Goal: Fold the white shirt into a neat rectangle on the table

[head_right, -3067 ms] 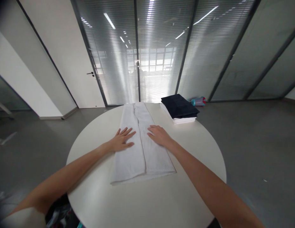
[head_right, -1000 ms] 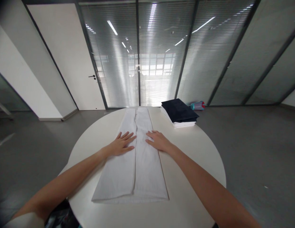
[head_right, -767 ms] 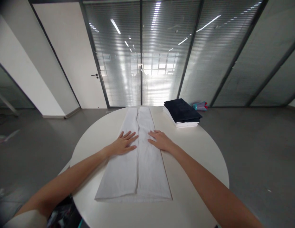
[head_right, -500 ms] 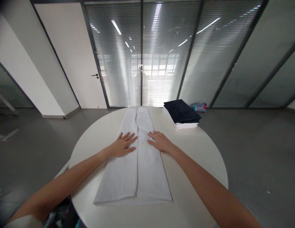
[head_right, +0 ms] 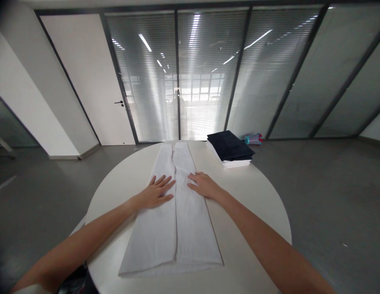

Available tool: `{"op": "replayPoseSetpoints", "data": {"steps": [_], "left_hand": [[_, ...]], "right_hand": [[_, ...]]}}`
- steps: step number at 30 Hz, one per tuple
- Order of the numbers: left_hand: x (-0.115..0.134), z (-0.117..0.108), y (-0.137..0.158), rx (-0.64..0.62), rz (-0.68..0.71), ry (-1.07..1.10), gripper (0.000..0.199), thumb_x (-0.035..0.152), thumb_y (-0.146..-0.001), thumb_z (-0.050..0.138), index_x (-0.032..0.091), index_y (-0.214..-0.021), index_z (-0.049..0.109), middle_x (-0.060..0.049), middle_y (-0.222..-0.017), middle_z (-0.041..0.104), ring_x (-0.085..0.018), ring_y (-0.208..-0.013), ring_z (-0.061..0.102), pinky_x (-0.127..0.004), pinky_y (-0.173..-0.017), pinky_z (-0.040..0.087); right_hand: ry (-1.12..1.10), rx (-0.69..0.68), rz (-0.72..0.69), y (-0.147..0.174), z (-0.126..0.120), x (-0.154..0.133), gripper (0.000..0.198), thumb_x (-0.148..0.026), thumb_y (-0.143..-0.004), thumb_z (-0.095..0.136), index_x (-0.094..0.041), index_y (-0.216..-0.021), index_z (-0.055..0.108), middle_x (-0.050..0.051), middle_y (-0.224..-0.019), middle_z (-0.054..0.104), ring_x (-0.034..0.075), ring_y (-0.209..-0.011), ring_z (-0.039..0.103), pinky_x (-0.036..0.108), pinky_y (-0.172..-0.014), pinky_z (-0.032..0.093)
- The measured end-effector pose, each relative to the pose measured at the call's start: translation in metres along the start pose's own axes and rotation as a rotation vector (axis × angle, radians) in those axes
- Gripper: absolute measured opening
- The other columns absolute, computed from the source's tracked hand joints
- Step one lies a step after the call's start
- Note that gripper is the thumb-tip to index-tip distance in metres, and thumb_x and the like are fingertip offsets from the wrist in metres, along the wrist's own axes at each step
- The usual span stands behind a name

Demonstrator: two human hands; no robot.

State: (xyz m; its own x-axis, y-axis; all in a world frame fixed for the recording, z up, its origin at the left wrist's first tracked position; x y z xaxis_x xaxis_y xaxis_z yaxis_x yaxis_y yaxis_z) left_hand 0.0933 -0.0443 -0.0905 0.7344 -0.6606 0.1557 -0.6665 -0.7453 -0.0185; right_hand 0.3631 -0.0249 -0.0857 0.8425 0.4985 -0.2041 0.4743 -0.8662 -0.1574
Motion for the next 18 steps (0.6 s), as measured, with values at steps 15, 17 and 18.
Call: {"op": "replayPoseSetpoints", "data": {"steps": [15, 17, 18], "left_hand": [[0.002, 0.006, -0.002, 0.001, -0.011, -0.041, 0.075, 0.069, -0.097, 0.021, 0.027, -0.159, 0.020, -0.009, -0.165, 0.016, -0.038, -0.151, 0.013, -0.068, -0.117, 0.007], [0.005, 0.007, -0.001, -0.003, -0.016, -0.051, 0.075, 0.069, -0.097, 0.020, 0.026, -0.159, 0.020, -0.010, -0.165, 0.016, -0.039, -0.151, 0.013, -0.068, -0.116, 0.008], [0.006, 0.007, 0.000, -0.005, -0.016, -0.056, 0.075, 0.069, -0.097, 0.020, 0.026, -0.159, 0.020, -0.011, -0.165, 0.017, -0.040, -0.151, 0.013, -0.068, -0.116, 0.009]], "right_hand": [[-0.011, 0.027, -0.011, -0.002, 0.004, 0.004, 0.047, -0.041, -0.098, 0.050, -0.015, -0.136, 0.061, 0.014, -0.140, 0.059, 0.031, -0.131, 0.052, 0.046, -0.110, 0.040], [-0.004, 0.023, -0.012, -0.002, 0.005, 0.004, 0.047, -0.041, -0.098, 0.050, -0.016, -0.136, 0.061, 0.014, -0.139, 0.059, 0.031, -0.131, 0.052, 0.045, -0.109, 0.041], [0.004, 0.022, -0.015, -0.002, 0.005, 0.004, 0.046, -0.041, -0.099, 0.049, -0.016, -0.135, 0.061, 0.014, -0.138, 0.060, 0.031, -0.131, 0.052, 0.045, -0.109, 0.041]]}}
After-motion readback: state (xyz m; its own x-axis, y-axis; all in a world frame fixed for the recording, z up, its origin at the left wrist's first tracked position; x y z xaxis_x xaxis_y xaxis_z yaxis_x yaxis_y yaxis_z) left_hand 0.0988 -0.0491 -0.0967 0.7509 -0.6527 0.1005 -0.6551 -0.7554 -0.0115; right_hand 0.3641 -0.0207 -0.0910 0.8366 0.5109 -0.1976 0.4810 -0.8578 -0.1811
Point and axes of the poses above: each hand's wrist, its own y-axis away from the middle knuckle, its own z-axis out of the palm, x = y × z, the point moved 1 cm from there along -y, towards the middle knuckle
